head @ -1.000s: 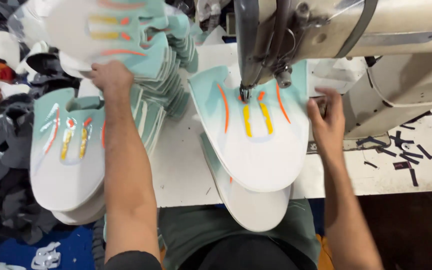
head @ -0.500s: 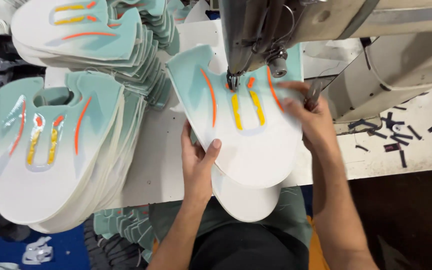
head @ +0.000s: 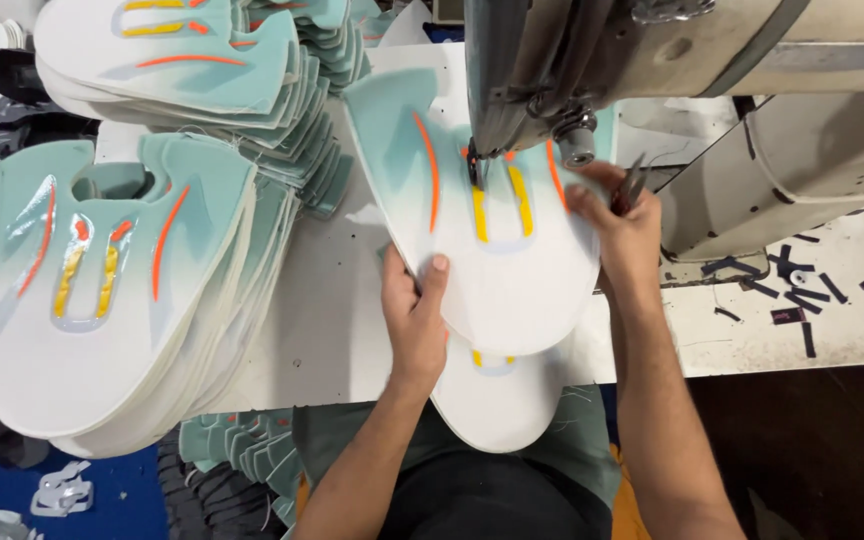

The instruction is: The person operates a sewing machine to stitch a light blue fabric upper onto a white slipper sole. They repeatedly pick up a slipper, align it under the needle, and guide it through the machine to attach the fabric, then place the finished slipper aside.

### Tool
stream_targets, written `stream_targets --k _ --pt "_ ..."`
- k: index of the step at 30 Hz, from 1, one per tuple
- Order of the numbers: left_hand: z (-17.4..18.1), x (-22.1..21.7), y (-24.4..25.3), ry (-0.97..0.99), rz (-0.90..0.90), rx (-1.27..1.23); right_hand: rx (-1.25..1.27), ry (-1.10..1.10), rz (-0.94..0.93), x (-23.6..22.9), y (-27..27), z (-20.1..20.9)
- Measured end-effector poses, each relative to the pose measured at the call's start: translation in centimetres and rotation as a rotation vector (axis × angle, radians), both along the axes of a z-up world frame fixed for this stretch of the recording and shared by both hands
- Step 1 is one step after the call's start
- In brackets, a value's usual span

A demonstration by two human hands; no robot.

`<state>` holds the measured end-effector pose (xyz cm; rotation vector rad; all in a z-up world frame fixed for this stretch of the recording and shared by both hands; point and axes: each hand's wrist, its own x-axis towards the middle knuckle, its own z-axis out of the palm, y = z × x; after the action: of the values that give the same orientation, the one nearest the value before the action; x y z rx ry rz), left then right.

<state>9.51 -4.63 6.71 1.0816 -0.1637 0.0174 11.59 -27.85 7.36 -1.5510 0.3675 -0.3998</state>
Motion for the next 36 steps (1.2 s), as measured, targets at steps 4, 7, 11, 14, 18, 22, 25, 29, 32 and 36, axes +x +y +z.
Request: stream_targets --k 4,7,11,14,18,22,25,29,32,36 --pt "0.0 1.3 -0.7 -0.015 0.031 0.053 0.006 -0.036 0.005 1.7 -1.2 -1.0" --pt "0.0 2.3 -0.9 -0.023 0.054 0.092 0.060 -0.014 0.028 2.5 -0.6 0.8" --pt "0.4 3.0 -1.3 -0.005 0.062 0.088 0.058 -0.053 0.060 3.7 -1.4 -0.8" --pt "0.8 4.1 -1.5 -0.019 0.076 0.098 0.031 -0.061 0.040 4.4 -1.6 -1.2" --pt "-0.4 5.9 -1.2 -0.035 0.058 0.077 -0.016 -0.083 0.020 4.2 -1.3 -1.4" --pt "-0.4 6.5 -0.6 0.040 0.038 0.010 -0.069 -0.102 -0.032 1.4 0.2 -1.4" --pt "-1.0 4.6 -0.7 0.104 0.008 -0.173 -0.114 -0.189 -0.094 -1.8 2.3 -2.1" --pt "-4.1 -0.1 -2.4 0.086 -0.110 -0.147 -0.218 -0.069 -0.147 -6.0 6.3 -2.5" --pt "-2.8 -1.2 -3.1 -0.006 -0.165 -0.067 -0.342 0.105 -0.056 -9.1 6.9 -2.2" --pt "-2.0 -0.5 -2.9 0.059 -0.122 0.033 -0.460 0.102 0.017 -11.9 3.3 0.9"
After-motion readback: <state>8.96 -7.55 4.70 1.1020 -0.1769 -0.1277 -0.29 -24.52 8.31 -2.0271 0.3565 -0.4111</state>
